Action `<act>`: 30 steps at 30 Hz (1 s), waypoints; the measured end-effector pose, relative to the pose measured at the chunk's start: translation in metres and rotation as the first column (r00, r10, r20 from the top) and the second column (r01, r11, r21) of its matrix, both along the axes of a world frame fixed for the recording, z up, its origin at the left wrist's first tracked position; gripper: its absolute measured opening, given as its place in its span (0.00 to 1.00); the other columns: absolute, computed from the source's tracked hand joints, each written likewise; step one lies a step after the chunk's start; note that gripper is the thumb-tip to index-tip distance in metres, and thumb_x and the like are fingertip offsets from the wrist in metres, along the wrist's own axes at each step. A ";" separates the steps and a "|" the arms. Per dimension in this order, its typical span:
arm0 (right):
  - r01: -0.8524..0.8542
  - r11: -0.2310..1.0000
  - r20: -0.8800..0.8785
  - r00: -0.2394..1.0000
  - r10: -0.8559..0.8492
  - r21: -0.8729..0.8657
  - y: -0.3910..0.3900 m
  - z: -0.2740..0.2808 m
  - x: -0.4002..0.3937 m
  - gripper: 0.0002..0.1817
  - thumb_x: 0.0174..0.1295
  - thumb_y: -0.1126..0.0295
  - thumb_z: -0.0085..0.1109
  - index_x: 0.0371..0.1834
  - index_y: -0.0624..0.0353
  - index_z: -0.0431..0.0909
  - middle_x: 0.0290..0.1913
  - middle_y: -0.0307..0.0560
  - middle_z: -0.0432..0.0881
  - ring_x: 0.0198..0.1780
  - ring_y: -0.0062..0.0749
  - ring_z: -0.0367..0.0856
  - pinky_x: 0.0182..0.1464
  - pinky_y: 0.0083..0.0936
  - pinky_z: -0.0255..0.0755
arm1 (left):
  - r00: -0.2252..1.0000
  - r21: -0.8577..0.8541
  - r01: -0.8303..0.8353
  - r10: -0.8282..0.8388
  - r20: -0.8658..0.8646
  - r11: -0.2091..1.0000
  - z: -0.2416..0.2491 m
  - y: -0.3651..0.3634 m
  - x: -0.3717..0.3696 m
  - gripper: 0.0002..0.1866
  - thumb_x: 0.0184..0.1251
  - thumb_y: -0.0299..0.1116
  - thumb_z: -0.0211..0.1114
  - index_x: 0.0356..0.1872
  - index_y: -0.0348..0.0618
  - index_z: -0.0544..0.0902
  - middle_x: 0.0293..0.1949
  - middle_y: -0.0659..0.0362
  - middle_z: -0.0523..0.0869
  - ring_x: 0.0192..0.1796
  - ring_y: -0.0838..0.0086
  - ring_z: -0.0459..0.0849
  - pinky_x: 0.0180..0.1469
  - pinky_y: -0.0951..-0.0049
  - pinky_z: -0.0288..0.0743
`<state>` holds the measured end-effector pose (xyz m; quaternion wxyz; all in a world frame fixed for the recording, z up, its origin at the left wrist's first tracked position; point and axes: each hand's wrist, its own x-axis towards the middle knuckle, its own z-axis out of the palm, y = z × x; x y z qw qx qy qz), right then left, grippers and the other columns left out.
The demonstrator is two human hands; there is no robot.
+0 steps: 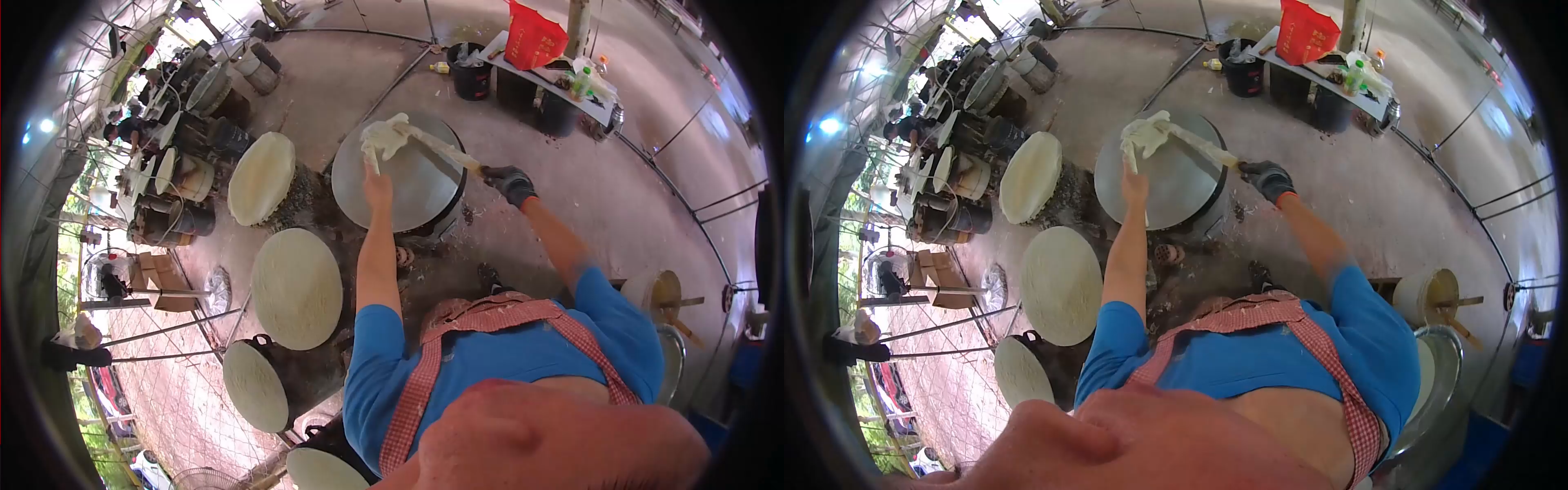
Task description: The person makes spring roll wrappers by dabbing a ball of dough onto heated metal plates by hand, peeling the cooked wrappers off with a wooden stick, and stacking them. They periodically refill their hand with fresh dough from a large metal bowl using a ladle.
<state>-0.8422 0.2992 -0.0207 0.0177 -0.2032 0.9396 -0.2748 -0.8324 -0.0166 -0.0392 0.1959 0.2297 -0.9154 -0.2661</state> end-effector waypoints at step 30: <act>0.566 0.625 0.782 0.612 0.118 -0.537 -0.091 -0.043 -0.041 0.14 0.56 0.62 0.52 0.39 0.59 0.78 0.35 0.43 0.82 0.31 0.22 0.77 0.35 0.20 0.71 | 0.991 0.689 -0.088 -0.004 0.131 0.720 0.017 -0.005 0.269 0.35 0.53 0.22 0.48 0.65 0.57 0.53 0.32 0.56 0.76 0.15 0.80 0.61 0.16 0.75 0.57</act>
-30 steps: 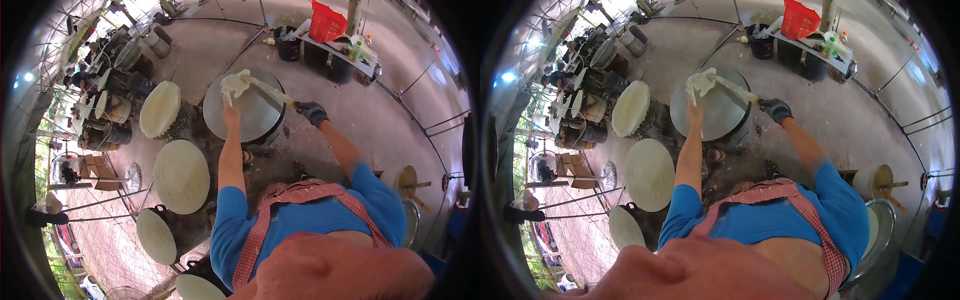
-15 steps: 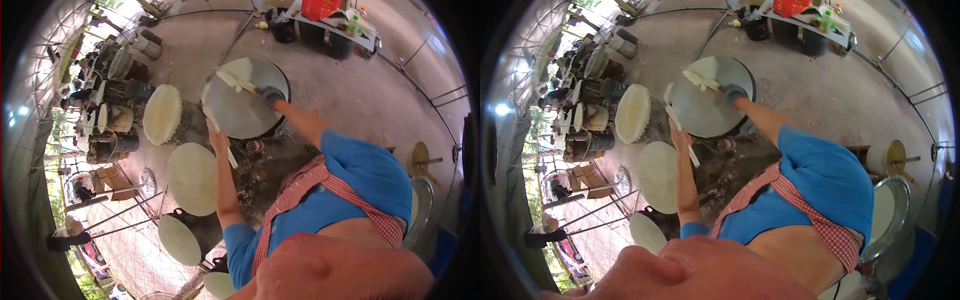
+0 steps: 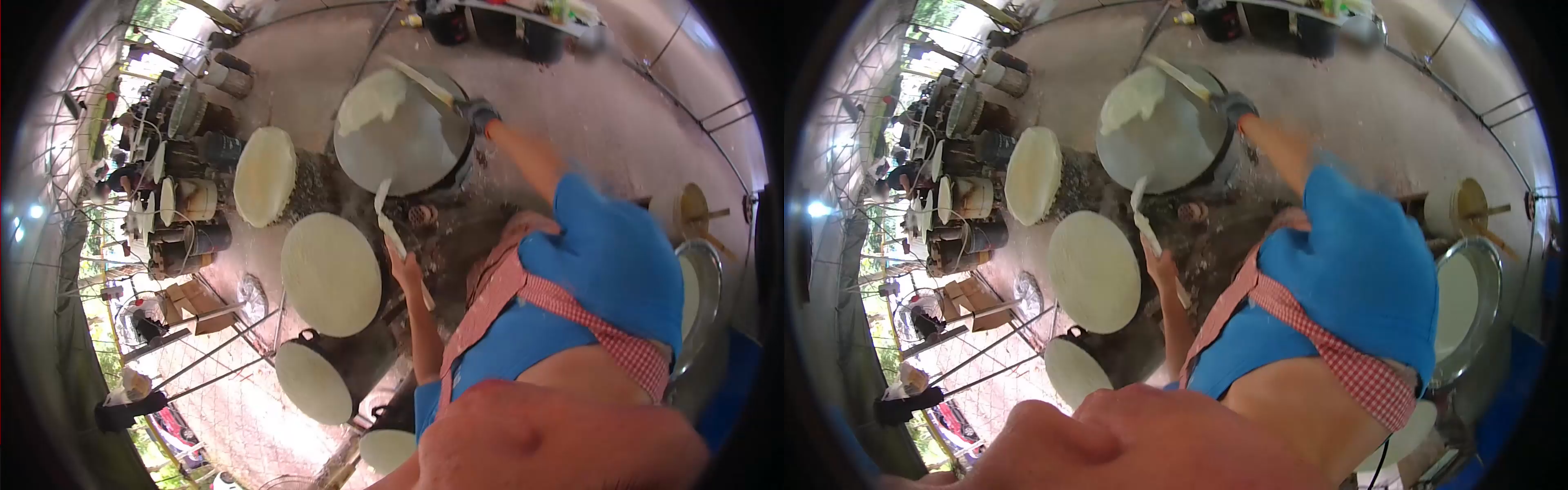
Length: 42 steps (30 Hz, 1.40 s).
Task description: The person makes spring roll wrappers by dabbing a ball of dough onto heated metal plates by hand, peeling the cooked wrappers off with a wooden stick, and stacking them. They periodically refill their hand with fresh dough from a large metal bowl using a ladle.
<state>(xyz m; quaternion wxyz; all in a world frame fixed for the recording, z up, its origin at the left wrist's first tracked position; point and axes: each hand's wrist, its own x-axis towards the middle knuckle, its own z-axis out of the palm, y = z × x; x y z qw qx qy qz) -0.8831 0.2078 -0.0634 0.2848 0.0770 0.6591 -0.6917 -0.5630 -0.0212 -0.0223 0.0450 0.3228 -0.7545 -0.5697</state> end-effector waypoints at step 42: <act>-0.878 0.451 0.000 0.457 0.889 0.161 -0.022 0.016 -0.171 0.11 0.57 0.59 0.51 0.30 0.54 0.77 0.22 0.39 0.76 0.22 0.24 0.73 0.26 0.22 0.69 | 0.778 0.321 -0.628 0.578 0.247 0.709 -0.009 0.118 0.071 0.29 0.53 0.23 0.56 0.58 0.48 0.58 0.20 0.65 0.67 0.19 0.82 0.65 0.19 0.82 0.59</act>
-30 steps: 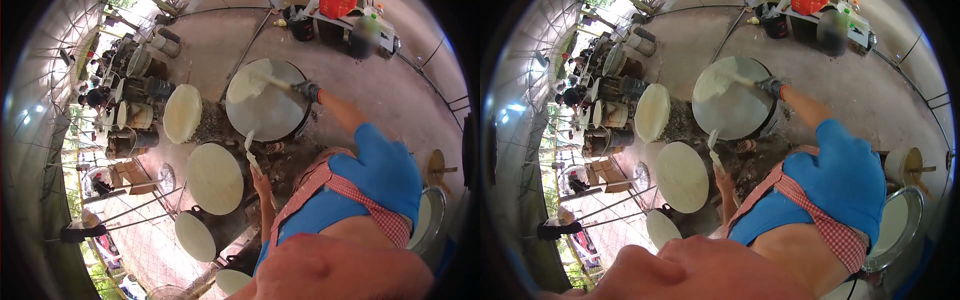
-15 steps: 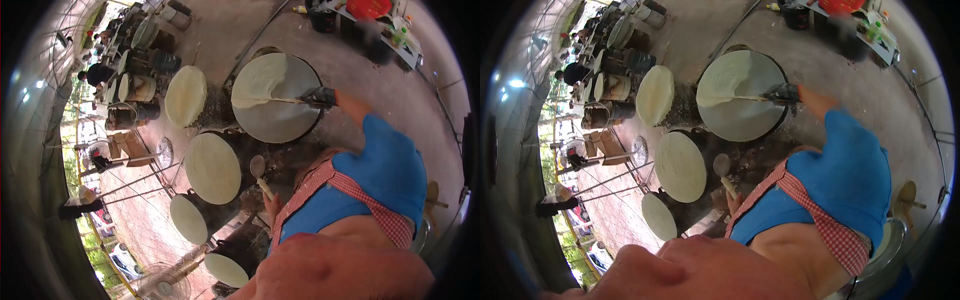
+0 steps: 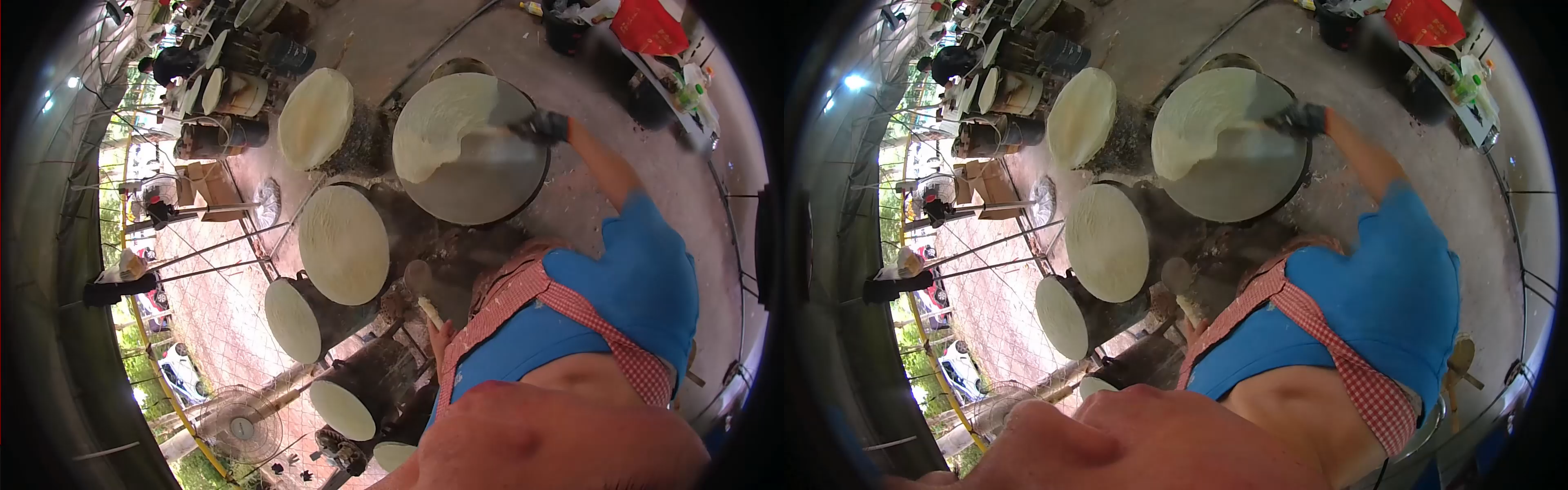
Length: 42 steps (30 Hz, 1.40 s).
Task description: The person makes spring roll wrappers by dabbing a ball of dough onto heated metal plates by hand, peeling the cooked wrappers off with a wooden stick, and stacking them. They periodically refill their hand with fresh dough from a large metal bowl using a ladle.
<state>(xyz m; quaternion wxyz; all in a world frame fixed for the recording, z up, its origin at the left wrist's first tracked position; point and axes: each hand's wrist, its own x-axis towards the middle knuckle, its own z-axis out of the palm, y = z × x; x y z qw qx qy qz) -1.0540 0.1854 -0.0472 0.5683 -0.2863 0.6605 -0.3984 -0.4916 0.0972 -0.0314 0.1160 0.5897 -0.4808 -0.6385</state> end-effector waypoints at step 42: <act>-0.471 0.804 -0.113 0.834 0.540 0.363 0.247 0.067 0.239 0.13 0.57 0.66 0.50 0.44 0.56 0.71 0.35 0.39 0.75 0.33 0.23 0.72 0.33 0.18 0.67 | 0.949 0.440 0.049 0.095 -0.301 0.897 -0.044 -0.034 0.139 0.17 0.57 0.26 0.53 0.46 0.56 0.60 0.11 0.67 0.56 0.08 0.82 0.56 0.07 0.81 0.50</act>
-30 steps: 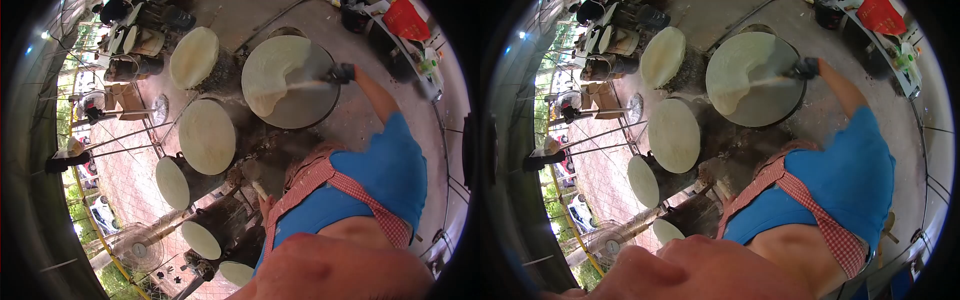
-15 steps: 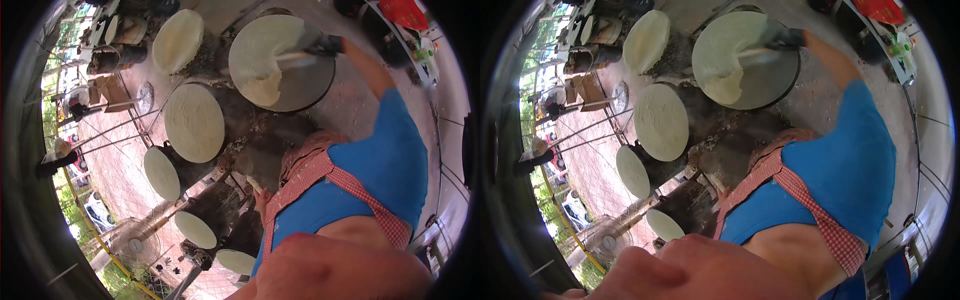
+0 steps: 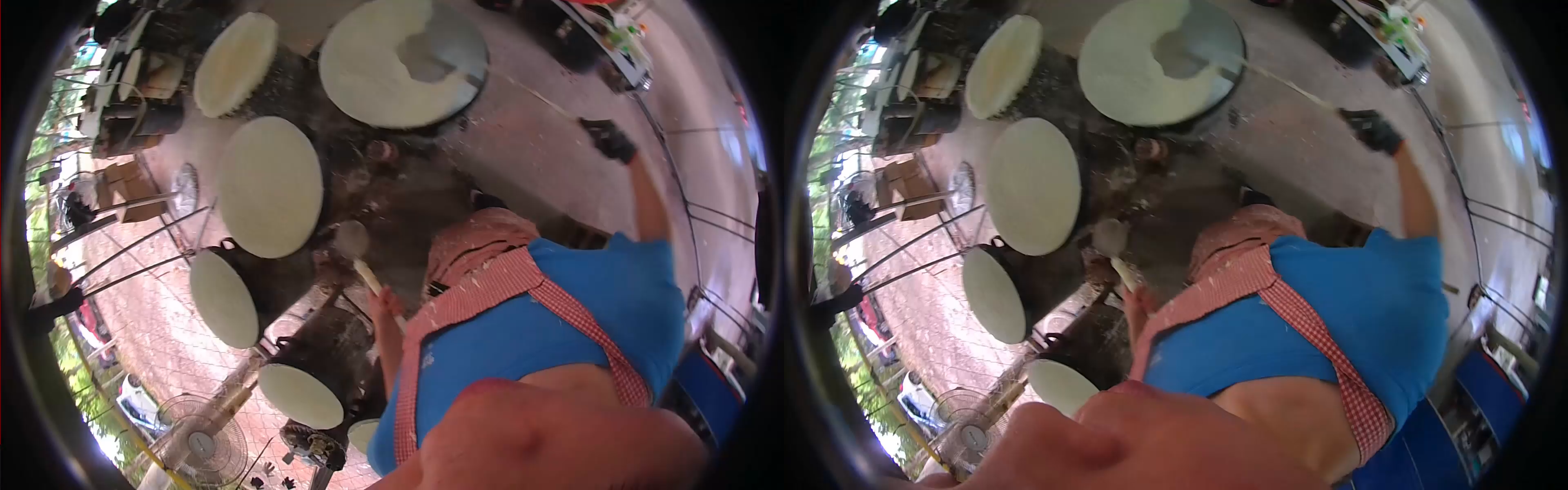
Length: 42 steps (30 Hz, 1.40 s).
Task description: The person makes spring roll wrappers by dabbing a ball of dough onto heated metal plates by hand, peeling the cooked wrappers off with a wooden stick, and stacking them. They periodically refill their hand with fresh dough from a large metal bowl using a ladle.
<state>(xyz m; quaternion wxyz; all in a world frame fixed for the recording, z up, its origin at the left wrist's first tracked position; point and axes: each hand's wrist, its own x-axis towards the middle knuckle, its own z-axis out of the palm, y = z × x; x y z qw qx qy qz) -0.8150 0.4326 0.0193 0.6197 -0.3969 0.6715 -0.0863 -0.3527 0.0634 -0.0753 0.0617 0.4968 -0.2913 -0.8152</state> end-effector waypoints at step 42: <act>0.539 0.450 -0.264 0.389 -0.883 -0.712 -0.129 -0.095 0.052 0.25 0.59 0.50 0.36 0.50 0.54 0.71 0.39 0.53 0.78 0.39 0.45 0.77 0.40 0.33 0.68 | 0.856 0.697 0.119 0.282 -0.433 0.707 0.077 0.040 -0.076 0.15 0.66 0.33 0.45 0.17 0.49 0.60 0.10 0.68 0.55 0.10 0.85 0.51 0.11 0.83 0.49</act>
